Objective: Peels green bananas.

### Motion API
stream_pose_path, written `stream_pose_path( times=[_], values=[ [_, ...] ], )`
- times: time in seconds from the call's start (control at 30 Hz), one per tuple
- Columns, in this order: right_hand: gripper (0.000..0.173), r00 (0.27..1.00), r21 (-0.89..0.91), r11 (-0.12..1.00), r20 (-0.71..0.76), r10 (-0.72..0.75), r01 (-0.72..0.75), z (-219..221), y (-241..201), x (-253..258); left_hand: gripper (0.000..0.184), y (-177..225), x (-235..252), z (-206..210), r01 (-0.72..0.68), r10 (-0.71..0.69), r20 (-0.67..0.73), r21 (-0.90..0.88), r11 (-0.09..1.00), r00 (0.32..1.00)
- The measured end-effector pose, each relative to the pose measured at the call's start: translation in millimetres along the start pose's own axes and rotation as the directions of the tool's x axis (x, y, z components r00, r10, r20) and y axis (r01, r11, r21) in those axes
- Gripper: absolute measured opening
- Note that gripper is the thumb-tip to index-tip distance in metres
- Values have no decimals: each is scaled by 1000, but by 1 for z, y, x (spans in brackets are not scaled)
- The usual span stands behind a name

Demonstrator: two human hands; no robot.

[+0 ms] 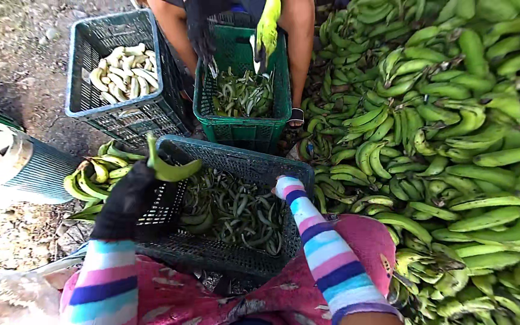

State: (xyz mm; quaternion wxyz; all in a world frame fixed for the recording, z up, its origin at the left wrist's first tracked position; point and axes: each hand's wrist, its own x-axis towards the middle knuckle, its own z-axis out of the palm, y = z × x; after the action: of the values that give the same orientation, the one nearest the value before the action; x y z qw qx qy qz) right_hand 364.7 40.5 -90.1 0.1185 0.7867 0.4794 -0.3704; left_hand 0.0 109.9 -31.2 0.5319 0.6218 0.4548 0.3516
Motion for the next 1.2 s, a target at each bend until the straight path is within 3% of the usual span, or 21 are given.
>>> stream_pose_path(
  times=[0.07,0.1,0.17,0.2,0.23,0.3,0.4,0.57,0.67,0.77,0.9,1.1,1.2],
  values=[
    [37,999,-18,1000,39,25,-25,25,-7,15,64,9,-15,-4,-94,123,49,-392,915,991],
    [39,997,-6,1000,76,22,-22,36,-9,23,71,7,-21,2,-27,77,72,-527,849,994],
    [42,997,44,999,78,25,-29,67,-5,48,71,-13,-33,22,224,-137,178,-743,631,974],
    [43,998,70,997,47,38,-41,83,-1,63,62,-21,-34,34,320,-238,228,-807,497,944],
    [43,998,83,995,26,55,-57,98,2,78,49,-20,-33,47,359,-352,200,-803,476,914],
    [46,995,76,992,11,103,-104,124,8,104,31,-14,-27,65,364,-490,13,-686,630,872],
    [51,981,69,979,41,191,-193,144,15,127,28,-26,-23,71,312,-487,-126,-625,716,864],
    [53,975,63,974,67,213,-217,165,23,149,37,-23,-33,100,441,-573,-75,-560,702,816],
    [48,974,45,974,49,222,-224,169,22,148,43,-15,-41,118,495,-564,30,-520,696,825],
    [43,972,4,974,52,228,-229,162,13,135,44,-12,-44,121,446,-500,61,-555,703,864],
    [42,982,-77,981,45,184,-180,146,-10,102,59,-6,-40,106,374,-450,-9,-542,752,893],
    [54,995,-98,992,-55,77,-83,108,-45,56,43,16,-54,87,278,-336,33,-642,714,941],
    [55,987,60,998,-163,1,9,92,-48,40,36,34,-72,80,280,-287,96,-641,715,953]
  ],
)
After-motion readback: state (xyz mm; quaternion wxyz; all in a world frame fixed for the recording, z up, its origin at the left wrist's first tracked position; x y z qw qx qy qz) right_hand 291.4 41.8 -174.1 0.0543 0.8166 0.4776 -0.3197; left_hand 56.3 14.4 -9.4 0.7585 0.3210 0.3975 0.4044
